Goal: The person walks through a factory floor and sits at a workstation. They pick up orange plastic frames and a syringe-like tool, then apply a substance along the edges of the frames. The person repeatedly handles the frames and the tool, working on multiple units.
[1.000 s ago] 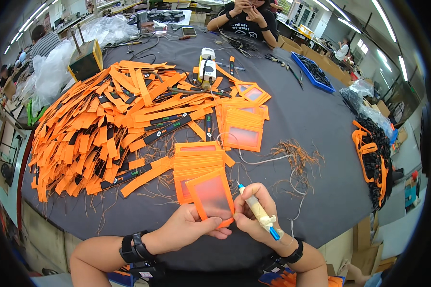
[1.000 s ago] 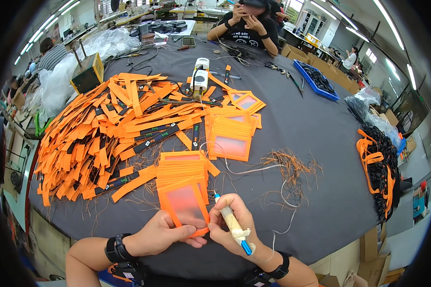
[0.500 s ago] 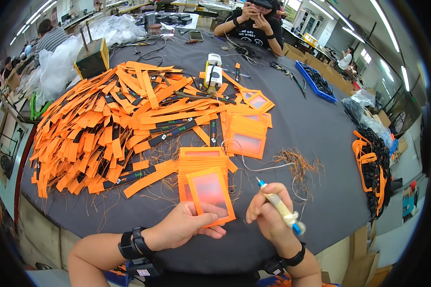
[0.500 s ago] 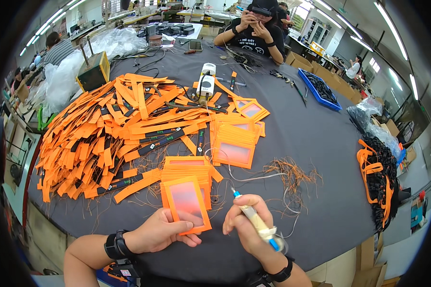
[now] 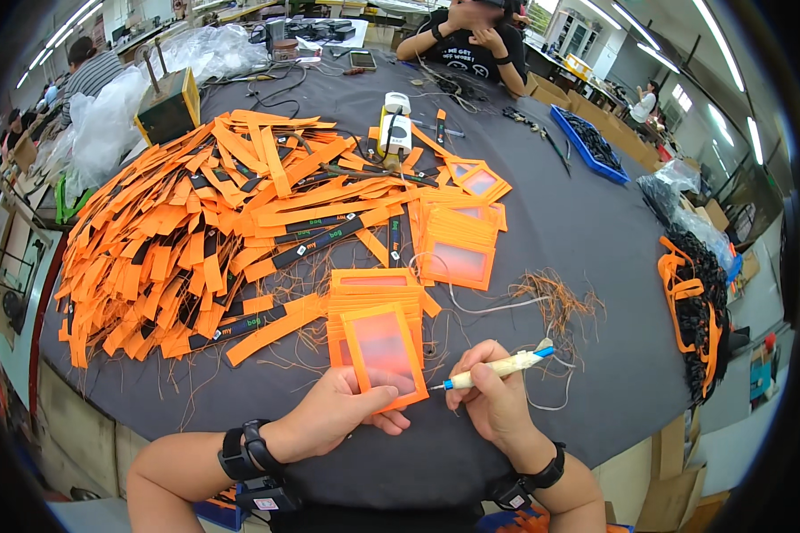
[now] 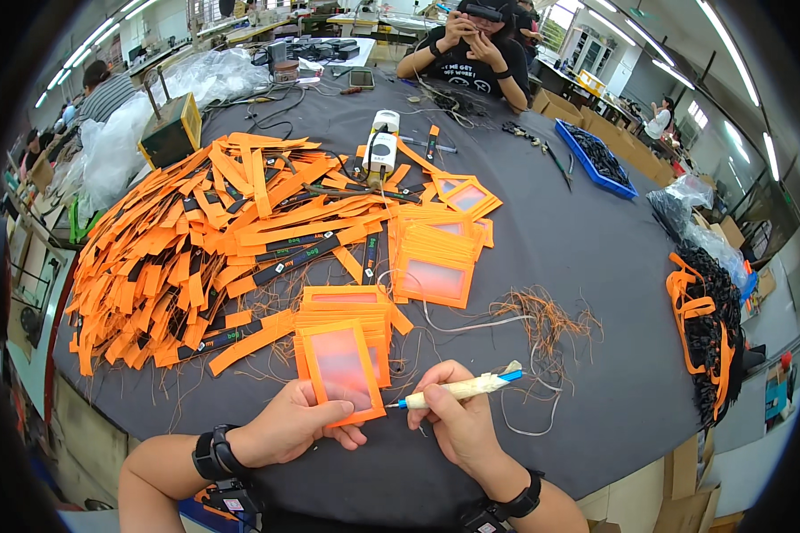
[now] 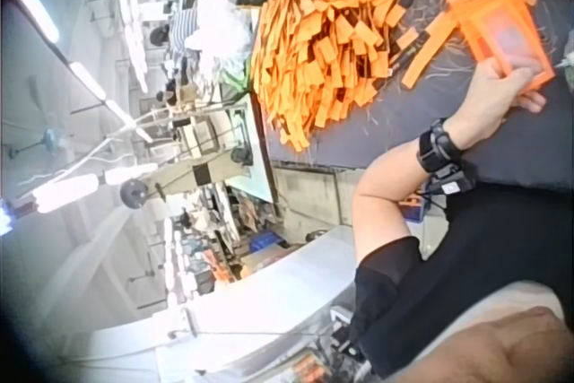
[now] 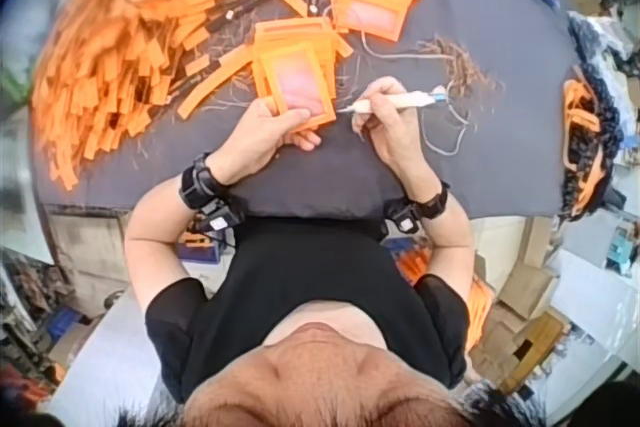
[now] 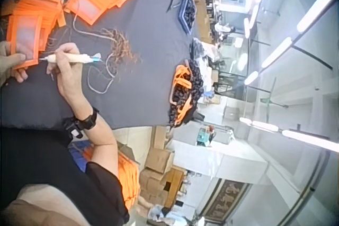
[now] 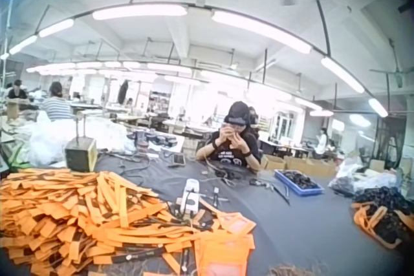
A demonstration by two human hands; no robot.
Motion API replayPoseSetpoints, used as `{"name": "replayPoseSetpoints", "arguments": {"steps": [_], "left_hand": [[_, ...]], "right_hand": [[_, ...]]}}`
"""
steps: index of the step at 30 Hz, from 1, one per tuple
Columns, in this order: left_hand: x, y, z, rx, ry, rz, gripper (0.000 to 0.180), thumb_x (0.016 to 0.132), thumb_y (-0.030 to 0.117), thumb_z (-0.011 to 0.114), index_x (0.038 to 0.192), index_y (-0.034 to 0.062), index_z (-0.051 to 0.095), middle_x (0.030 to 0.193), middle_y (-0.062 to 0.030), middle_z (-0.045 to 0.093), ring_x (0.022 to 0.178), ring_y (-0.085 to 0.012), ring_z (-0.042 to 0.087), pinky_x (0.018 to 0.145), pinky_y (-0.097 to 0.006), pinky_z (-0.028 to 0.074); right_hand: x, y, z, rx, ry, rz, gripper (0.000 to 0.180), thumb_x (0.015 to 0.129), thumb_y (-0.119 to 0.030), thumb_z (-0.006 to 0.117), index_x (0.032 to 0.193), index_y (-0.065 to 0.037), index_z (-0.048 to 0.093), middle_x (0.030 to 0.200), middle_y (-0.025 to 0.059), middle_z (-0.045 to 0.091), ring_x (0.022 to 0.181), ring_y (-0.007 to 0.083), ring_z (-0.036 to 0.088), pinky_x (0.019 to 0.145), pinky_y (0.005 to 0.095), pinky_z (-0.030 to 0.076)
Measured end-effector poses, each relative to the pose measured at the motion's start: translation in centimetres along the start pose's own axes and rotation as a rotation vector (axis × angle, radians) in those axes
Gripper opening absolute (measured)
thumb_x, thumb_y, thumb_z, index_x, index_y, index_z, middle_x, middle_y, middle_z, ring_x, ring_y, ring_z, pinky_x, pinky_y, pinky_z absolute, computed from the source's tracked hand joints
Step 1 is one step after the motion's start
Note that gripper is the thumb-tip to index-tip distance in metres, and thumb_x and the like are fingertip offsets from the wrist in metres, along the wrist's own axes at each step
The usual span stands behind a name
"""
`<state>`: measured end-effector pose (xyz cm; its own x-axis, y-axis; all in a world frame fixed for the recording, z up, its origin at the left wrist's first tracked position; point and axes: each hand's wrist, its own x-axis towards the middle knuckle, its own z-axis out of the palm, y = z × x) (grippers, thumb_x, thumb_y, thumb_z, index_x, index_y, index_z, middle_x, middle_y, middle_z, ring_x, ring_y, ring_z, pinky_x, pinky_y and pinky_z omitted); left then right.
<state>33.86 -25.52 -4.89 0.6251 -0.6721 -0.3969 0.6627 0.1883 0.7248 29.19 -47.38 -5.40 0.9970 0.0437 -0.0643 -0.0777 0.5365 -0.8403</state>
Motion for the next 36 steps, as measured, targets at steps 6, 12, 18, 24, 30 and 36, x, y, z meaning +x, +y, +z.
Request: {"name": "replayPoseSetpoints", "arguments": {"steps": [6,12,18,24,30,36], "left_hand": [[0.01,0.09,0.15,0.012,0.009,-0.012,0.027,0.091,0.009,0.054,0.112,-0.0080,0.056,0.098,-0.0132,0.062,0.077,-0.0206,0.067,0.068,-0.028,0.057],[0.00,0.07,0.16,0.015,0.008,-0.012,0.027,0.091,0.010,0.055,0.111,-0.0080,0.057,0.096,-0.0131,0.063,0.077,-0.0201,0.067,0.067,-0.028,0.057],[-0.06,0.13,0.21,0.017,0.002,-0.012,0.027,0.090,0.010,0.055,0.111,-0.0080,0.057,0.096,-0.0131,0.063,0.076,-0.0198,0.067,0.067,-0.028,0.057],[-0.02,0.04,0.10,0.022,-0.008,-0.016,0.027,0.090,0.011,0.055,0.110,-0.0077,0.057,0.096,-0.0127,0.063,0.076,-0.0193,0.067,0.067,-0.028,0.057],[-0.01,0.12,0.17,0.039,-0.009,-0.024,0.026,0.090,0.011,0.056,0.109,-0.0073,0.057,0.096,-0.0125,0.063,0.076,-0.0188,0.066,0.066,-0.028,0.056],[-0.03,0.04,0.10,0.046,-0.015,-0.020,0.027,0.090,0.011,0.056,0.109,-0.0072,0.057,0.096,-0.0126,0.063,0.076,-0.0183,0.066,0.066,-0.027,0.056]], "right_hand": [[0.03,0.15,-0.12,-0.018,0.015,0.005,0.016,0.092,-0.017,0.059,0.095,-0.004,0.050,0.076,0.0083,0.059,0.065,0.0158,0.059,0.060,0.0294,0.050],[0.05,0.11,0.12,-0.064,0.035,0.024,0.015,0.091,-0.017,0.059,0.091,-0.005,0.049,0.076,0.0085,0.054,0.063,0.0165,0.056,0.056,0.0309,0.049],[0.06,0.22,0.06,-0.072,0.021,0.036,0.015,0.091,-0.017,0.058,0.091,-0.005,0.049,0.076,0.0083,0.055,0.063,0.0161,0.057,0.057,0.0305,0.049],[0.06,0.35,0.04,-0.038,0.002,0.024,0.017,0.091,-0.018,0.060,0.095,-0.004,0.051,0.077,0.0072,0.060,0.065,0.0146,0.059,0.060,0.0278,0.050],[0.04,0.26,0.20,-0.037,0.005,0.025,0.018,0.091,-0.019,0.060,0.096,-0.004,0.051,0.077,0.0076,0.060,0.066,0.0157,0.060,0.062,0.0293,0.051],[0.08,0.31,0.18,-0.028,-0.002,0.010,0.019,0.091,-0.020,0.060,0.097,-0.004,0.051,0.078,0.0081,0.061,0.068,0.0161,0.060,0.063,0.0302,0.051]]}}
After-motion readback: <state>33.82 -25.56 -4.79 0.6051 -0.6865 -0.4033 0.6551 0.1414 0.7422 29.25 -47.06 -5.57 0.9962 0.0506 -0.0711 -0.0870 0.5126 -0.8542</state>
